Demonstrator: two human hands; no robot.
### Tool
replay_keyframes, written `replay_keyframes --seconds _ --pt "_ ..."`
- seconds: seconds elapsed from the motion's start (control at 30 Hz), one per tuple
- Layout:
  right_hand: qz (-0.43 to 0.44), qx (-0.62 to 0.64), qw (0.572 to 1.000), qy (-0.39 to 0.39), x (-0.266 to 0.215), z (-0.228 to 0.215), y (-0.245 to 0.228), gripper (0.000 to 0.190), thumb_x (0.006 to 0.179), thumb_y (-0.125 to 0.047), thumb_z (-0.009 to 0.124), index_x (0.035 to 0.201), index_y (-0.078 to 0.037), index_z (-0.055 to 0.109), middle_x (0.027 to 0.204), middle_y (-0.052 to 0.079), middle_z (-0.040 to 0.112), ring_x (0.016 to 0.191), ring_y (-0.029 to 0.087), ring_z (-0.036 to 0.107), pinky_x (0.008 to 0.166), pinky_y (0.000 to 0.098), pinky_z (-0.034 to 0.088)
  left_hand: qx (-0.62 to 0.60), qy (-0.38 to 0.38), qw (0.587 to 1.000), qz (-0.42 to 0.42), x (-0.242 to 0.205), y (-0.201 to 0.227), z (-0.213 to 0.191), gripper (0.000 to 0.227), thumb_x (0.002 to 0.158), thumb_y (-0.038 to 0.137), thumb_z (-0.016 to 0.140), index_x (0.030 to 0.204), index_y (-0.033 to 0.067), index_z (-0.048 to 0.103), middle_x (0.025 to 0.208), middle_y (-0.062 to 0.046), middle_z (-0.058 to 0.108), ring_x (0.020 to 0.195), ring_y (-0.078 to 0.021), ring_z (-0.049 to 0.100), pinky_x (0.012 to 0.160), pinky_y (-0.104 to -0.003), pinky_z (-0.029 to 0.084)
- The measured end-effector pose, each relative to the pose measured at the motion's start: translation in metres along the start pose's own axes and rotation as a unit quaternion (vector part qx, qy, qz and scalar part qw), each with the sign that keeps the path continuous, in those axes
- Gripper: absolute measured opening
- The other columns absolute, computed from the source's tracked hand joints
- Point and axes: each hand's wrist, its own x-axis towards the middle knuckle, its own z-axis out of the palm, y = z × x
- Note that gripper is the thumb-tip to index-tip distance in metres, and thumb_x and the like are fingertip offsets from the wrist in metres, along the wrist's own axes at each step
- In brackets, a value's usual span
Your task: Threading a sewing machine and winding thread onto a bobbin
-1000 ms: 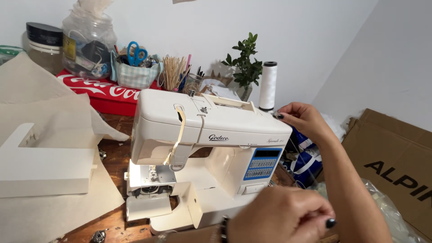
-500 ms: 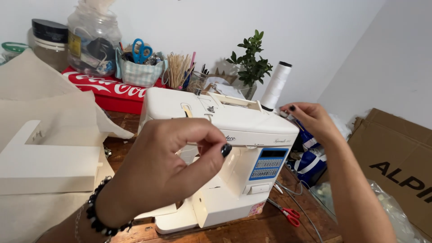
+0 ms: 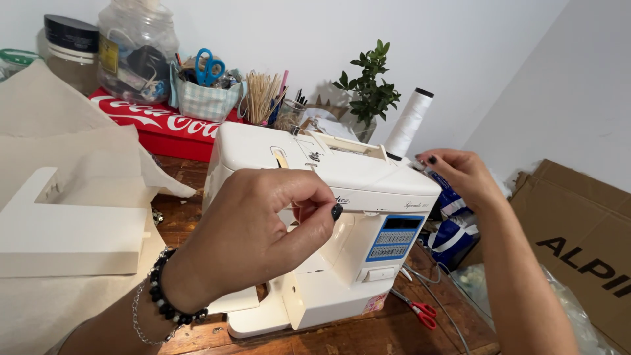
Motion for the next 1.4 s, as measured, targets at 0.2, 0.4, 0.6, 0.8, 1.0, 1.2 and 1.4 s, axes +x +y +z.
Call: replay_keyframes --seconds 0.2,0.4,0.6,0.8,1.0,1.2,1.4 --pt "0.011 0.009 1.000 0.016 -0.001 0.010 -0.006 0.021 0.096 -0.008 0.068 0.116 -0.006 0.074 0.113 0.009 0.074 0.100 0.013 0.067 0.086 0.0260 0.055 0.020 0.000 1.000 0.002 0.003 -0.007 0.000 0.011 0.085 0.017 0.066 0.079 0.0124 0.074 0.069 0.004 0.074 0.059 -0.0068 0.065 0.053 -0.026 0.050" --pt "0.011 -0.034 0.999 0.003 -0.008 0.022 -0.036 0.015 0.098 -0.014 0.067 0.105 -0.008 0.079 0.117 0.007 0.078 0.103 0.014 0.069 0.089 0.0279 0.053 0.055 -0.028 0.998 -0.029 0.003 -0.010 -0.003 0.015 0.087 0.021 0.064 0.083 0.0127 0.076 0.074 0.002 0.079 0.062 -0.0108 0.071 0.056 -0.031 0.052" --pt "0.036 -0.036 0.998 -0.028 -0.014 0.003 -0.029 0.027 0.101 -0.009 0.057 0.122 -0.008 0.075 0.129 0.007 0.074 0.117 0.019 0.068 0.099 0.0342 0.055 0.037 -0.133 0.990 0.010 -0.001 -0.030 0.019 0.017 0.095 0.019 0.059 0.083 0.0131 0.070 0.068 0.000 0.071 0.059 -0.0154 0.067 0.053 -0.033 0.048" --pt "0.008 0.017 1.000 -0.005 -0.004 0.004 -0.008 0.014 0.099 -0.010 0.068 0.106 -0.003 0.076 0.107 0.007 0.076 0.091 0.013 0.067 0.079 0.0259 0.054 -0.160 -0.088 0.982 0.054 -0.022 0.006 0.115 0.009 0.095 0.011 0.059 0.087 0.0099 0.063 0.073 -0.004 0.065 0.061 -0.0214 0.061 0.059 -0.036 0.048" --pt "-0.002 0.037 0.999 -0.037 -0.002 0.006 -0.003 0.020 0.102 -0.010 0.063 0.117 -0.004 0.075 0.100 0.007 0.077 0.084 0.013 0.068 0.072 0.0246 0.054 -0.221 -0.100 0.969 -0.038 -0.015 0.045 0.174 0.011 0.096 0.019 0.054 0.091 0.0117 0.061 0.079 -0.007 0.068 0.070 -0.0302 0.067 0.065 -0.045 0.048" --pt "-0.008 -0.023 1.000 -0.005 -0.010 0.001 -0.014 0.020 0.102 -0.014 0.063 0.111 -0.005 0.078 0.108 0.006 0.077 0.094 0.014 0.068 0.080 0.0265 0.054 -0.149 -0.048 0.984 0.082 -0.022 0.040 0.144 0.006 0.092 0.013 0.060 0.089 0.0086 0.063 0.079 -0.011 0.070 0.075 -0.0332 0.069 0.073 -0.045 0.049" --pt "0.000 0.026 0.999 0.027 0.001 0.007 -0.008 0.013 0.092 -0.004 0.073 0.105 -0.005 0.075 0.106 0.009 0.076 0.090 0.015 0.069 0.079 0.0265 0.058 -0.054 -0.023 0.988 0.140 -0.027 0.041 0.043 0.011 0.078 0.000 0.062 0.072 0.0090 0.064 0.064 -0.002 0.064 0.058 -0.0215 0.057 0.074 -0.035 0.047"
